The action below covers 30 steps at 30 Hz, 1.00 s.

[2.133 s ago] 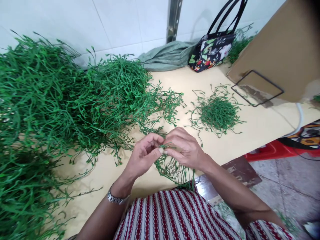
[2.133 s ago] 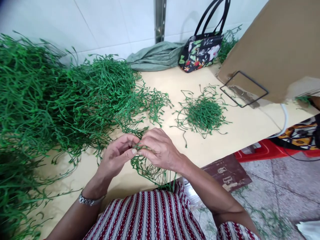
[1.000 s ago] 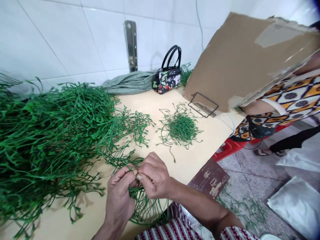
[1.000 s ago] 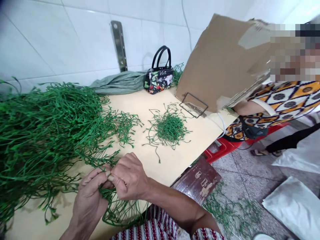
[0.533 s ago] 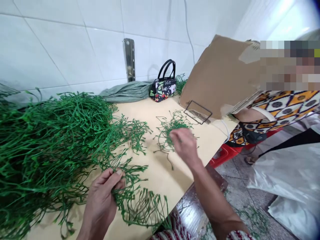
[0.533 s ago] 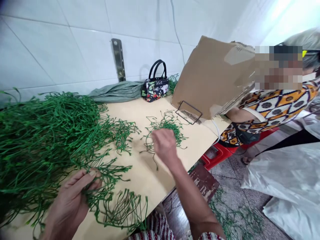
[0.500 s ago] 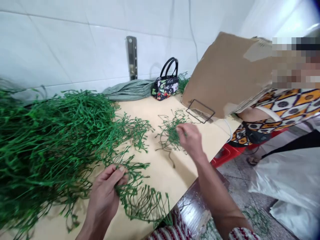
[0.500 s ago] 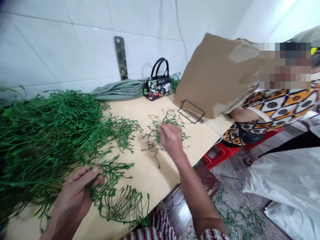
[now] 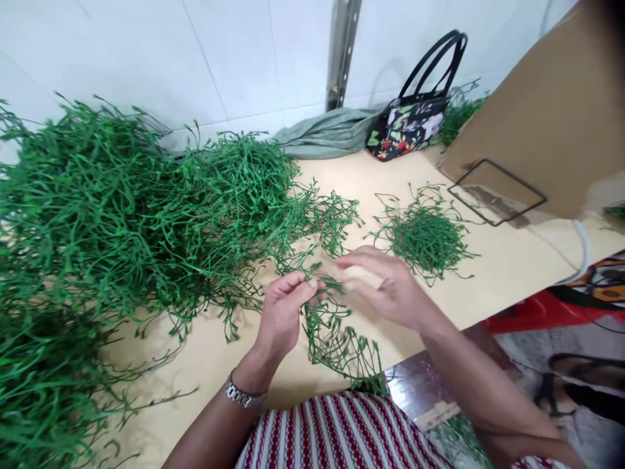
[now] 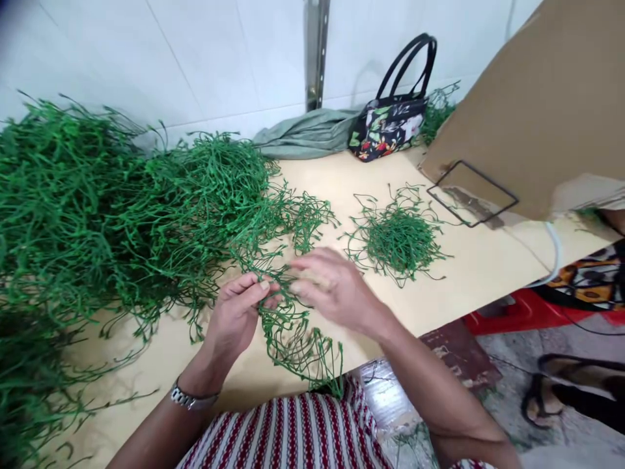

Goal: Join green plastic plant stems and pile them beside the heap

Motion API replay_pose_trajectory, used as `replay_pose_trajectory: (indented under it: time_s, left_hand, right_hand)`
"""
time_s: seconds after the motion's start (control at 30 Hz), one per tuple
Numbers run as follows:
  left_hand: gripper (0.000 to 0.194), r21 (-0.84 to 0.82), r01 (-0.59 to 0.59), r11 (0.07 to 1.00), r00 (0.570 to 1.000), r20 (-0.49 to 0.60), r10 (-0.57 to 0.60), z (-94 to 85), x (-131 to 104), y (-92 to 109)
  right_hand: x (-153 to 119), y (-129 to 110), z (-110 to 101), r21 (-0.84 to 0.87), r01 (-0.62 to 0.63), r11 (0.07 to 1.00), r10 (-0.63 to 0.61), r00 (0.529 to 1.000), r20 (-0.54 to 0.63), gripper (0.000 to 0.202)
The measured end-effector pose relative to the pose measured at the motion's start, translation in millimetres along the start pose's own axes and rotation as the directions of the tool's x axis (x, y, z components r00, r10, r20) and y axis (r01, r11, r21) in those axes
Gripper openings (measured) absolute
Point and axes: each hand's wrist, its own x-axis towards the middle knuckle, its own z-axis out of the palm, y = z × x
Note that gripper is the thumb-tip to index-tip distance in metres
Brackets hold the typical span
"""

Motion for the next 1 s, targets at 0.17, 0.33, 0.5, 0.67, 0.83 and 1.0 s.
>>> replay_pose_trajectory:
  time_s: [0.17,0.33,0.5,0.67,0.83,1.0]
  left_hand:
    - [0.019,0.086,-0.100,0.991,0.995,-0.018,0.102,0.0,-3.5,-4.7]
    - [0.011,0.217,-0.199,0.956,0.979,0.004,0.203,-6.2,-5.3,-8.2]
    - [0.009,0.329,-0.372,0.868,0.925,0.056,0.376,-13.8,-7.7,-5.1]
    - [0.007,0.240,-0.390,0.889,0.917,0.009,0.399,-24.0,-6.6,-4.2]
    - [0.004,0.127,-0.258,0.958,0.963,-0.047,0.265,-28.4,-3.9,-4.8]
    - [0.013,0.096,-0.158,0.983,0.983,-0.079,0.165,-24.1,0.2,-2.4]
  right_hand:
    - [-0.4,-17.7,39.3,-0.014,0.060,0.998,-0.060,0.996,-0.060,0.007]
    - [-7.1,-12.5,38.3,-0.052,0.048,0.997,-0.051,0.997,-0.059,0.009]
    - [-11.7,-13.9,37.8,0.044,-0.075,0.996,0.080,0.988,-0.135,0.009]
    - [-18.3,9.0,20.6,0.020,-0.189,0.982,0.181,0.897,-0.403,0.008]
    - [-27.5,83.3,-42.8,-0.421,-0.437,0.795,0.096,0.775,-0.624,0.018]
    - [-29.8,132.4,-82.8,-0.561,-0.434,0.705,0.088,0.838,-0.538,0.014]
